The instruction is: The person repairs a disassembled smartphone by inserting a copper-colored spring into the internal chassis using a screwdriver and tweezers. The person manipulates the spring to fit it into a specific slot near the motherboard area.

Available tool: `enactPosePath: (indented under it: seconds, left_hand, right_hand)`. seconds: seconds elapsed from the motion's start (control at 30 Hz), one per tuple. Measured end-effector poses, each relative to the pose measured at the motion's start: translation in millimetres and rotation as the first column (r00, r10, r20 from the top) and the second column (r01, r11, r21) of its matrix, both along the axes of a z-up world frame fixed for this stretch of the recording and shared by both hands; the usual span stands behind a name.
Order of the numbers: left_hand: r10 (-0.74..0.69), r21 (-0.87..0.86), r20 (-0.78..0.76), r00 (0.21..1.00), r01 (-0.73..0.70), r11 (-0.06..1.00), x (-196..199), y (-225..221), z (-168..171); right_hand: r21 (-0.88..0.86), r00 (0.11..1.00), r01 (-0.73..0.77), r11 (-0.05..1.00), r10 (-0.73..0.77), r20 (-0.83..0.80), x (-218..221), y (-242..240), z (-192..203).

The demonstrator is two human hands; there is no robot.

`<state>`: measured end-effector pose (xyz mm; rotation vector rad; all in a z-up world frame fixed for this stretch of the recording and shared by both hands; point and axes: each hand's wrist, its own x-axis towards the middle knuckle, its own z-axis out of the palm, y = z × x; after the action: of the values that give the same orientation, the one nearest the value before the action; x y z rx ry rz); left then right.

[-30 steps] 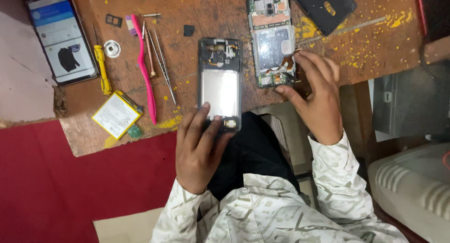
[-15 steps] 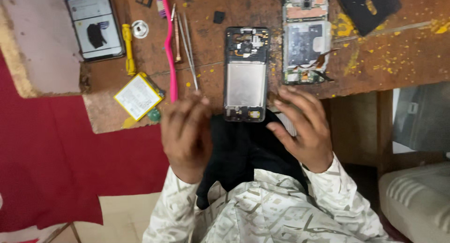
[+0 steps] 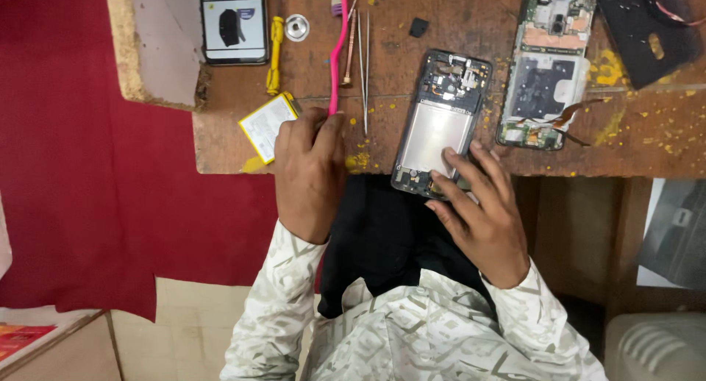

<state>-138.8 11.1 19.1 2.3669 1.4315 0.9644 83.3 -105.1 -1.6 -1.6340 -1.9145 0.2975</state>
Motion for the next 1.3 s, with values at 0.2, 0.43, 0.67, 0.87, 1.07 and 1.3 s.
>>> enactPosePath:
  seconds: [0.2,0.43,0.67,0.87,1.07,1.3]
  left_hand:
    - [0.028,0.058,-0.096,0.995,-0.023,0.998,-3.1,10.1,-9.5]
    - [0.054,0.165,-0.179,0.982,-0.024,0.986,-3.7,42.9,-17.8]
    - [0.045,0.173,-0.038,0.998,-0.038,0.984,13.0,29.0,0.6]
    - [-0.02,0.098,-0.097,0.995,0.03,0.995,44.5,26.3,-1.8]
    - [0.004,0.089,-0.123,0.992,0.007,0.996,43.7,28.0,-14.2]
    - [0.064,0.147,-0.103,0.993,-0.049,0.988,29.7,46.2,-13.7]
  right_hand:
    - [0.044,0.998,-0.034,0.998,0.032,0.047,-7.6,-2.8,1.6]
    - [0.02,0.992,-0.094,0.995,0.092,0.081,-7.1,0.4,2.2]
    - [0.001,0.998,-0.061,0.998,0.061,0.03,-4.6,3.5,-4.3]
    - [-0.05,0.997,-0.069,0.996,0.07,0.015,-1.3,2.6,-0.6]
    - [-0.074,0.997,-0.069,0.995,0.066,-0.04,-1.0,4.8,1.8]
    - [-0.099,0.987,-0.117,0.988,0.105,-0.118,2.5,4.3,1.1]
